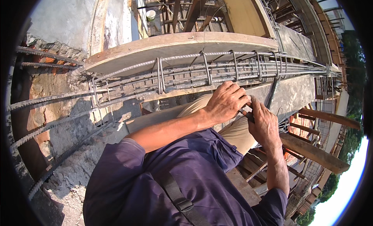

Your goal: The person secures rebar mesh together using wire and pliers, twisting the wire around the intersections by hand and with the tool to tighten it.

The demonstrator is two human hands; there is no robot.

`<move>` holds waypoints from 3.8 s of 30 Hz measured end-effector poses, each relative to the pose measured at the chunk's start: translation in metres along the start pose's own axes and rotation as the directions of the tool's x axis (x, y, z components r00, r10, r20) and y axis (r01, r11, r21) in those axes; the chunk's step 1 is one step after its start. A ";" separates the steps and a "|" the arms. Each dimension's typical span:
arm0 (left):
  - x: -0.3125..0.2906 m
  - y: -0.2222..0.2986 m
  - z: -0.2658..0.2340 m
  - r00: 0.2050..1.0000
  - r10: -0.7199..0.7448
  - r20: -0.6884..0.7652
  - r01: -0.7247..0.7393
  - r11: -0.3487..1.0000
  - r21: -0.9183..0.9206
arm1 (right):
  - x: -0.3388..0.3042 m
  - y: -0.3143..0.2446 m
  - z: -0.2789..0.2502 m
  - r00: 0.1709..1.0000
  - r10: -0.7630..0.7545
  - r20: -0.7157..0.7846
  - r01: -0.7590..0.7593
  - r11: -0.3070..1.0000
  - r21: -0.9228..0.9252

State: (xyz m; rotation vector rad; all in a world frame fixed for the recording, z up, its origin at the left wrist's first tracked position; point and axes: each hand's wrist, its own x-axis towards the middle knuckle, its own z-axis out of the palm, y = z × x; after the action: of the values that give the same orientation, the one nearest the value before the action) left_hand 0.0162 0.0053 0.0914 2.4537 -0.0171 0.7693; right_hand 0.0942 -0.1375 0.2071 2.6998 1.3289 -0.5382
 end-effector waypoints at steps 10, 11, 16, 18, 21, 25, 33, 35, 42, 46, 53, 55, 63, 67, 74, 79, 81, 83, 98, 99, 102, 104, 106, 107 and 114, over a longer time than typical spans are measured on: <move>-0.016 -0.016 -0.026 0.986 -0.086 0.143 0.106 0.985 -0.136 | 0.018 -0.001 -0.010 0.981 -0.190 0.035 0.193 0.970 -0.151; -0.011 -0.011 -0.025 0.965 -0.119 0.235 0.176 0.955 -0.239 | 0.019 -0.006 -0.014 0.967 -0.253 0.033 0.255 0.950 -0.179; -0.015 -0.012 -0.018 0.890 -0.430 0.150 0.456 0.829 -0.324 | 0.020 -0.012 -0.036 0.875 -0.129 -0.467 0.215 0.967 0.137; 0.000 0.000 -0.029 0.818 -0.560 0.133 0.561 0.724 -0.402 | 0.021 -0.004 -0.016 0.826 0.146 -0.545 0.244 0.778 0.579; 0.009 0.002 -0.024 0.857 -0.509 0.081 0.499 0.777 -0.384 | 0.036 -0.030 0.020 0.916 0.149 -0.372 0.297 0.370 0.880; 0.029 -0.037 -0.048 0.872 -0.358 0.335 0.468 0.401 -0.788 | 0.064 -0.029 0.011 0.911 0.279 -0.305 0.287 0.104 0.952; 0.078 -0.145 -0.080 0.948 -0.285 0.144 0.313 0.743 -0.592 | 0.146 -0.005 -0.010 0.883 0.269 -0.384 0.393 0.022 0.919; 0.073 -0.146 -0.077 0.939 -0.318 0.133 0.339 0.784 -0.521 | 0.159 -0.006 -0.007 0.906 0.222 -0.359 0.367 0.007 0.930; 0.049 -0.148 -0.069 0.892 -0.410 0.192 0.452 0.813 -0.366 | 0.192 -0.017 0.022 0.929 0.149 -0.339 0.331 0.076 0.941; 0.036 -0.153 -0.063 0.882 -0.442 0.167 0.470 0.789 -0.394 | 0.208 -0.019 0.038 0.918 0.162 -0.362 0.348 0.111 0.931; 0.030 -0.155 -0.064 0.879 -0.432 0.200 0.476 0.799 -0.366 | 0.229 -0.019 0.058 0.881 0.218 -0.420 0.385 0.185 0.904; 0.029 -0.155 -0.063 0.875 -0.443 0.195 0.484 0.800 -0.354 | 0.231 -0.019 0.060 0.879 0.217 -0.425 0.387 0.197 0.901; 0.028 -0.175 -0.045 0.855 -0.496 0.152 0.510 0.749 -0.423 | 0.238 -0.031 0.054 0.864 0.195 -0.464 0.411 0.258 0.874; 0.031 -0.177 -0.043 0.878 -0.456 0.145 0.473 0.782 -0.406 | 0.229 -0.035 0.049 0.863 0.206 -0.461 0.373 0.353 0.858; 0.058 -0.146 -0.054 0.918 -0.383 0.099 0.352 0.677 -0.646 | 0.234 -0.034 0.051 0.847 0.216 -0.485 0.407 0.323 0.854; 0.093 -0.135 -0.048 0.944 -0.326 -0.043 0.180 0.623 -0.761 | 0.227 -0.046 0.039 0.831 0.205 -0.517 0.384 0.461 0.800; 0.113 -0.145 -0.049 0.962 -0.268 0.040 0.218 0.677 -0.703 | 0.241 -0.039 0.044 0.808 0.175 -0.562 0.399 0.538 0.742; 0.129 -0.161 -0.051 0.958 -0.219 0.187 0.287 0.675 -0.680 | 0.251 -0.038 0.048 0.803 0.138 -0.580 0.467 0.459 0.756; 0.151 -0.184 -0.078 0.864 -0.147 0.481 0.479 0.536 -0.695 | 0.273 -0.047 0.013 0.910 -0.355 -0.214 0.306 0.227 0.925; 0.150 -0.183 -0.080 0.868 -0.174 0.465 0.479 0.541 -0.691 | 0.275 -0.047 0.021 0.926 -0.245 -0.288 0.332 0.161 0.929; 0.133 -0.148 -0.058 0.926 -0.362 -0.102 0.274 0.835 -0.477 | 0.277 -0.069 0.049 0.762 0.051 -0.646 0.628 0.187 0.756; 0.147 -0.108 -0.023 0.829 -0.417 -0.373 0.291 0.891 -0.350 | 0.302 -0.042 0.088 0.456 -0.011 -0.890 0.563 0.778 0.278; 0.149 -0.104 -0.026 0.767 -0.458 -0.450 0.403 0.889 -0.218 | 0.297 -0.065 0.086 0.565 0.165 -0.808 0.652 0.511 0.560; 0.151 -0.106 -0.030 0.798 -0.487 -0.355 0.409 0.870 -0.275 | 0.292 -0.071 0.084 0.627 0.235 -0.743 0.658 0.352 0.666; 0.158 -0.139 -0.061 0.954 -0.247 0.168 0.297 0.746 -0.596 | 0.253 -0.038 0.024 0.951 -0.148 -0.272 0.305 0.300 0.904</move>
State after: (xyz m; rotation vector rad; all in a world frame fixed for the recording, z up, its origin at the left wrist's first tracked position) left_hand 0.1402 0.1778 0.1446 1.7966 0.0537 0.4384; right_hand 0.1995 0.0709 0.0995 3.4237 1.8781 -1.6845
